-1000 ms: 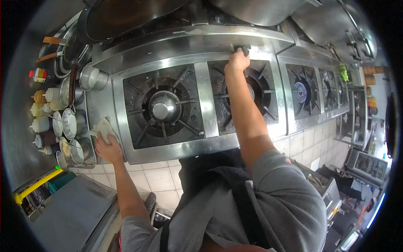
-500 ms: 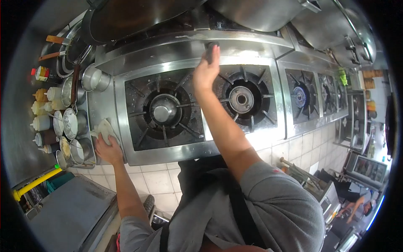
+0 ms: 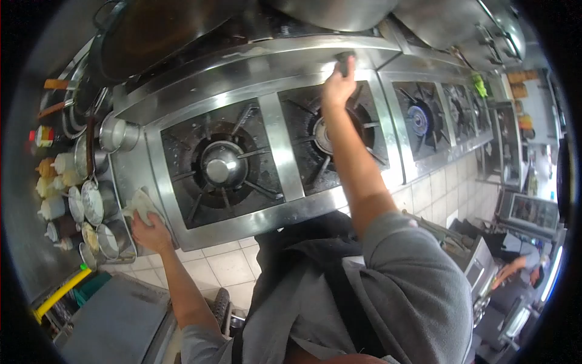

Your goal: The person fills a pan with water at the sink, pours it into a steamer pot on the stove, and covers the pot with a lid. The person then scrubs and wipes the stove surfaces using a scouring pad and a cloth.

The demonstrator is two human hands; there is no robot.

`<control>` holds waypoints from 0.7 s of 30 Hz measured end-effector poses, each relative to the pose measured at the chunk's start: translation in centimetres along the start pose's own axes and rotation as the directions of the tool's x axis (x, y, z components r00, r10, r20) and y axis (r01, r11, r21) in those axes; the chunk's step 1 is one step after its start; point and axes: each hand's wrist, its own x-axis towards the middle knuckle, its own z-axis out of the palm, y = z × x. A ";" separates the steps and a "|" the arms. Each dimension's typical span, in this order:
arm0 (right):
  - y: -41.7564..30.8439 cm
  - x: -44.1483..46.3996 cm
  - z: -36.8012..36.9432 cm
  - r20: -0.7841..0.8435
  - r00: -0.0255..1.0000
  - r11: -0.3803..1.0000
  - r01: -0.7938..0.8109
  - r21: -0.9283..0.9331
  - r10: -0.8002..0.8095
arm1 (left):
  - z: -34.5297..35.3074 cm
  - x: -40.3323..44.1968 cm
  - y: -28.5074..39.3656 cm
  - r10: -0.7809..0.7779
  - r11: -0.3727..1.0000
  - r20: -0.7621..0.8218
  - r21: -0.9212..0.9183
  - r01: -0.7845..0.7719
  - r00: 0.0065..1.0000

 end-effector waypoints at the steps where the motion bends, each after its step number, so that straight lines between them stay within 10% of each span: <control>1: -0.5 2.5 -1.9 0.032 0.964 0.961 -0.259 -0.099 0.264 | -0.1 -0.1 -0.1 -0.011 1.000 0.016 0.004 0.011 1.000; 5: 10.0 10.5 -2.4 -0.074 0.917 0.888 -0.355 0.293 0.391 | 0.6 -0.3 -0.6 -0.001 0.998 -0.027 0.070 0.003 1.000; 6: -0.2 7.5 -2.7 -0.054 0.816 0.789 -0.536 0.301 0.575 | 0.2 -0.2 -0.2 -0.016 0.999 0.000 0.046 0.016 1.000; 7: -0.7 5.4 -1.5 -0.139 0.923 0.931 -0.364 -0.011 0.360 | 0.1 -0.5 -0.1 -0.010 0.999 0.003 0.043 0.010 1.000; 13: 2.9 -1.1 1.4 0.029 0.955 0.956 -0.293 -0.024 0.294 | 0.5 -0.2 -0.5 -0.016 0.999 0.017 0.034 0.016 1.000; 17: 6.4 8.5 -2.1 0.101 0.843 0.755 -0.521 0.398 0.529 | 0.2 -0.2 -0.2 -0.034 0.999 0.016 0.035 0.034 0.999; 20: 1.9 2.0 1.1 -0.044 0.847 0.832 -0.510 0.220 0.531 | 0.5 -0.1 -0.4 -0.033 0.999 0.024 0.042 0.032 0.999; 21: 2.3 -1.3 2.2 -0.070 0.958 0.960 -0.275 0.058 0.279 | 0.6 0.1 -0.5 -0.035 0.998 0.034 0.055 0.033 0.999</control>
